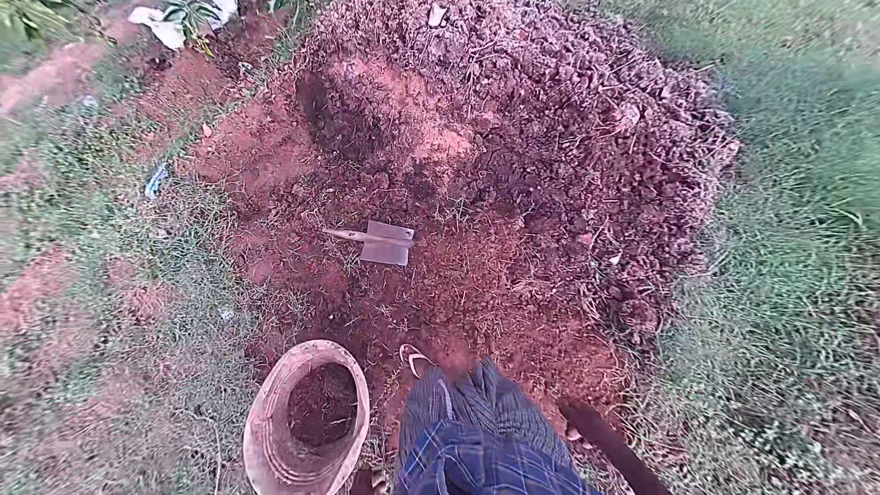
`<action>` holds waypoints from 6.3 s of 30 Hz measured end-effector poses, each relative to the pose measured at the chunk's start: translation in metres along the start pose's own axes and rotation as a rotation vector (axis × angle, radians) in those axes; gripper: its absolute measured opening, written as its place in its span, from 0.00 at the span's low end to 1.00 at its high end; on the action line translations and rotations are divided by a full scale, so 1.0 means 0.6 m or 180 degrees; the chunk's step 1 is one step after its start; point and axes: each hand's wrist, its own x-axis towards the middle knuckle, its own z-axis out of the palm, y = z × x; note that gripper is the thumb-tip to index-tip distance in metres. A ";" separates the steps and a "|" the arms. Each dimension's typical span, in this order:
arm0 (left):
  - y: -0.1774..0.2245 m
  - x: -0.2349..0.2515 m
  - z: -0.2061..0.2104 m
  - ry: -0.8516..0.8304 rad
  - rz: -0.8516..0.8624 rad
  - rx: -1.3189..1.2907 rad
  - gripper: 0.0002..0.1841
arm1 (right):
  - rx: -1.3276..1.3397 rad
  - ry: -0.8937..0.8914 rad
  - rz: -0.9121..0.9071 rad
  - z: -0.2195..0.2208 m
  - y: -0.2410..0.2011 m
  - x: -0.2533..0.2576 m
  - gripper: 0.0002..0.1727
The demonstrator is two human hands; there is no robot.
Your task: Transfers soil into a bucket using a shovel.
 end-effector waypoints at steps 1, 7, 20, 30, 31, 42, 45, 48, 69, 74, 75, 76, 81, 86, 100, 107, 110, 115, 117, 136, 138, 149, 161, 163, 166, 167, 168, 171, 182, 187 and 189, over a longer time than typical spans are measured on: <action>-0.076 0.102 0.007 -0.0066 0.0480 -0.0282 0.24 | -0.0117 -0.0003 0.0026 -0.004 -0.025 0.007 0.21; 0.020 0.274 0.012 -0.0055 0.0408 -0.0850 0.27 | -0.0674 -0.0052 0.0141 -0.024 -0.136 0.077 0.23; -0.002 0.222 0.106 0.0534 -0.0756 -0.1522 0.26 | -0.1422 -0.0690 -0.0344 -0.038 -0.506 0.350 0.23; 0.049 0.292 0.154 0.0737 -0.0250 -0.1638 0.26 | -0.2536 -0.0798 -0.1791 0.155 -0.792 0.519 0.32; 0.049 0.311 0.160 0.0670 -0.0203 -0.1650 0.26 | -0.2675 -0.0710 -0.1895 0.178 -0.801 0.535 0.33; -0.012 0.578 0.266 -0.0573 -0.0469 -0.2115 0.24 | -0.3245 -0.0165 -0.1201 0.376 -0.882 0.649 0.29; -0.026 0.627 0.290 -0.0688 -0.0704 -0.2277 0.23 | -0.2733 -0.0302 -0.0625 0.396 -0.891 0.653 0.26; -0.021 0.652 0.296 -0.1060 -0.0556 -0.2276 0.24 | -0.2689 -0.0162 -0.0496 0.412 -0.900 0.656 0.21; -0.043 0.681 0.237 -0.0643 -0.0640 -0.3681 0.21 | -0.2923 -0.2053 -0.2493 1.144 -0.813 0.633 0.25; -0.054 0.679 0.239 -0.0559 -0.0515 -0.3658 0.22 | -0.3384 -0.2053 -0.2857 1.282 -0.783 0.689 0.26; -0.056 0.677 0.242 -0.0529 -0.0516 -0.3669 0.21 | -0.3412 -0.2035 -0.2914 1.287 -0.765 0.700 0.25; -0.057 0.677 0.245 -0.0520 -0.0524 -0.3660 0.21 | -0.3457 -0.2014 -0.2948 1.285 -0.752 0.707 0.24; -0.052 0.672 0.266 -0.0538 -0.0496 -0.3512 0.22 | -0.3689 -0.2006 -0.3253 1.242 -0.740 0.730 0.26; -0.042 0.668 0.289 -0.0469 -0.0524 -0.3276 0.22 | -0.4156 -0.1839 -0.3367 1.184 -0.726 0.730 0.28; -0.025 0.663 0.384 -0.0360 -0.0539 -0.2862 0.20 | -0.4487 -0.1712 -0.2520 0.819 -0.683 0.799 0.29; -0.015 0.665 0.393 -0.0372 -0.0580 -0.2602 0.21 | -0.4567 -0.1660 -0.2039 0.693 -0.657 0.761 0.31; -0.020 0.669 0.390 -0.0370 -0.0542 -0.2561 0.22 | -0.4777 -0.1661 -0.1859 0.636 -0.645 0.738 0.26; -0.021 0.669 0.381 -0.0452 -0.0623 -0.2491 0.21 | -0.5298 -0.1768 -0.1958 0.599 -0.624 0.750 0.22; -0.024 0.670 0.375 -0.0455 -0.0635 -0.2476 0.22 | -0.5320 -0.1781 -0.1944 0.605 -0.624 0.750 0.24; -0.031 0.676 0.348 -0.0598 -0.0542 -0.2460 0.21 | -0.5529 -0.1779 -0.1973 0.536 -0.649 0.666 0.18; -0.033 0.678 0.345 -0.0634 -0.0533 -0.2483 0.21 | -0.5525 -0.1694 -0.1842 0.507 -0.649 0.651 0.18; -0.030 0.677 0.327 -0.0785 -0.0497 -0.2617 0.23 | -0.5517 -0.1204 -0.1032 0.404 -0.659 0.535 0.22; -0.051 0.676 0.198 0.0008 0.0130 -0.4206 0.35 | -0.5876 -0.1380 -0.1595 0.475 -0.667 0.319 0.22; -0.067 0.672 0.142 0.0468 0.0312 -0.4808 0.35 | -0.5874 -0.1463 -0.2026 0.506 -0.662 0.279 0.24; -0.114 0.647 0.058 0.0722 0.0696 -0.5179 0.45 | -0.5830 -0.1518 -0.2726 0.557 -0.646 0.231 0.21; -0.130 0.632 0.028 0.0797 0.0815 -0.5296 0.45 | -0.5798 -0.1593 -0.2957 0.577 -0.641 0.218 0.23; -0.146 0.617 -0.002 0.0882 0.0946 -0.5291 0.45 | -0.5858 -0.1756 -0.2999 0.603 -0.642 0.202 0.23; -0.199 0.566 -0.085 0.1299 0.1182 -0.5174 0.45 | -0.6027 -0.2410 -0.2718 0.690 -0.650 0.153 0.18; -0.230 0.499 -0.197 0.3664 0.0893 -0.2924 0.23 | -0.5002 -0.3013 -0.2999 1.022 -0.475 0.294 0.16; -0.184 0.490 -0.168 0.3957 0.1198 -0.2038 0.27 | -0.4740 -0.3211 -0.2866 1.103 -0.433 0.281 0.20; -0.168 0.473 -0.168 0.3899 0.1295 -0.1795 0.25 | -0.4594 -0.3251 -0.2913 1.088 -0.427 0.281 0.22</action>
